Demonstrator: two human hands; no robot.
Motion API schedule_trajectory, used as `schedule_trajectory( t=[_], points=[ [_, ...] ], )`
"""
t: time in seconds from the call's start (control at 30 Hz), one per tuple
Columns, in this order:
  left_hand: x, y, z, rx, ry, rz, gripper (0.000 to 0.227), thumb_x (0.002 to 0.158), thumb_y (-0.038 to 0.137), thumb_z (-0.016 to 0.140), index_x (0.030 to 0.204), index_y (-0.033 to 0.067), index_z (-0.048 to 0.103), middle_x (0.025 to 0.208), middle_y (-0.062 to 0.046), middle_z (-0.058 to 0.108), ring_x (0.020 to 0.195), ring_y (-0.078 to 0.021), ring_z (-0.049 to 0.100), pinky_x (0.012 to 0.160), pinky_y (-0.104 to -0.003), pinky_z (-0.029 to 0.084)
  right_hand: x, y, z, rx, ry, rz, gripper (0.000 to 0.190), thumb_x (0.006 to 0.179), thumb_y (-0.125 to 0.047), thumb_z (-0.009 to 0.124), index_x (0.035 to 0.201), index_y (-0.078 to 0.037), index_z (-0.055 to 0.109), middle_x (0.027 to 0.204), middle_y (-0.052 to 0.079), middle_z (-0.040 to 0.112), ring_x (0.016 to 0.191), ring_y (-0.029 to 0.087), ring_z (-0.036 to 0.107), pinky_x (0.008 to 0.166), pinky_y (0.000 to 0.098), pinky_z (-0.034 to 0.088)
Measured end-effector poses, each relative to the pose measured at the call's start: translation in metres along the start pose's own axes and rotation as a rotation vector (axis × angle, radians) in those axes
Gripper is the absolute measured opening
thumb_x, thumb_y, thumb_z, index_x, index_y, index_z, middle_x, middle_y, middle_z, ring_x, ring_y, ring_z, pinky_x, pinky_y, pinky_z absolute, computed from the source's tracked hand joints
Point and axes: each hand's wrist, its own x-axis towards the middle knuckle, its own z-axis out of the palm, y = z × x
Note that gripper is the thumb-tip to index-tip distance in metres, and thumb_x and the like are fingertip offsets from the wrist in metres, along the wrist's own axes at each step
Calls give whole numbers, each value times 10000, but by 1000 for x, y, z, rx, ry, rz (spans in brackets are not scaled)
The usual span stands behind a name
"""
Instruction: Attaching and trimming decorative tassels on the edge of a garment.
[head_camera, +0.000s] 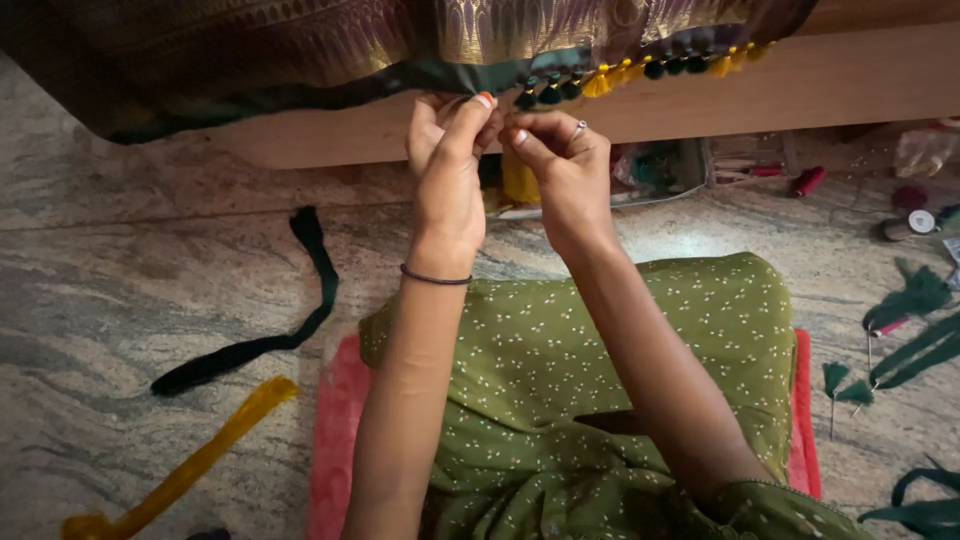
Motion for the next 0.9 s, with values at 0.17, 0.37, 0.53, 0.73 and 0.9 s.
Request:
schedule_trajectory(
  t=[0.17, 0.37, 0.53, 0.73, 0.9],
  points=[
    [3, -7, -6, 26, 3, 21, 229, 957, 70, 701, 1124, 37, 548, 1061, -49, 653, 966, -128, 606, 876, -305, 494, 4, 1, -4, -17, 8, -26, 70, 953, 39, 697, 1015, 28, 728, 997, 91, 777, 931, 132, 729, 877, 267, 587],
    [1, -2, -2, 88, 32, 20, 205, 954, 75, 698, 1105, 47, 561, 1057, -34, 657, 972, -110, 606, 855, -287, 484, 5, -1, -7, -61, 7, -36, 55, 953, 28, 707, 1002, 24, 734, 984, 89, 781, 910, 128, 725, 858, 263, 584],
    [1, -2, -3, 68, 16, 26, 202, 955, 75, 700, 1104, 50, 566, 1043, -37, 657, 965, -121, 612, 859, -290, 490, 3, -2, -3, -66, 2, -33, 69, 952, 27, 703, 1014, 25, 735, 981, 88, 777, 913, 126, 725, 867, 261, 582],
    [1, -1, -3, 80, 30, 26, 207, 959, 73, 695, 1115, 41, 563, 1037, -33, 648, 940, -107, 589, 837, -288, 473, 1, -5, 1, -72, -5, -29, 74, 957, 28, 692, 1017, 24, 736, 997, 89, 782, 930, 121, 725, 880, 262, 580],
    [0, 0, -2, 32, 5, 32, 206, 959, 65, 698, 1098, 39, 548, 1030, -44, 644, 927, -117, 595, 846, -293, 481, -1, -6, 3, -74, 5, -18, 80, 953, 28, 708, 1025, 22, 743, 992, 88, 782, 919, 121, 718, 870, 262, 577]
  ],
)
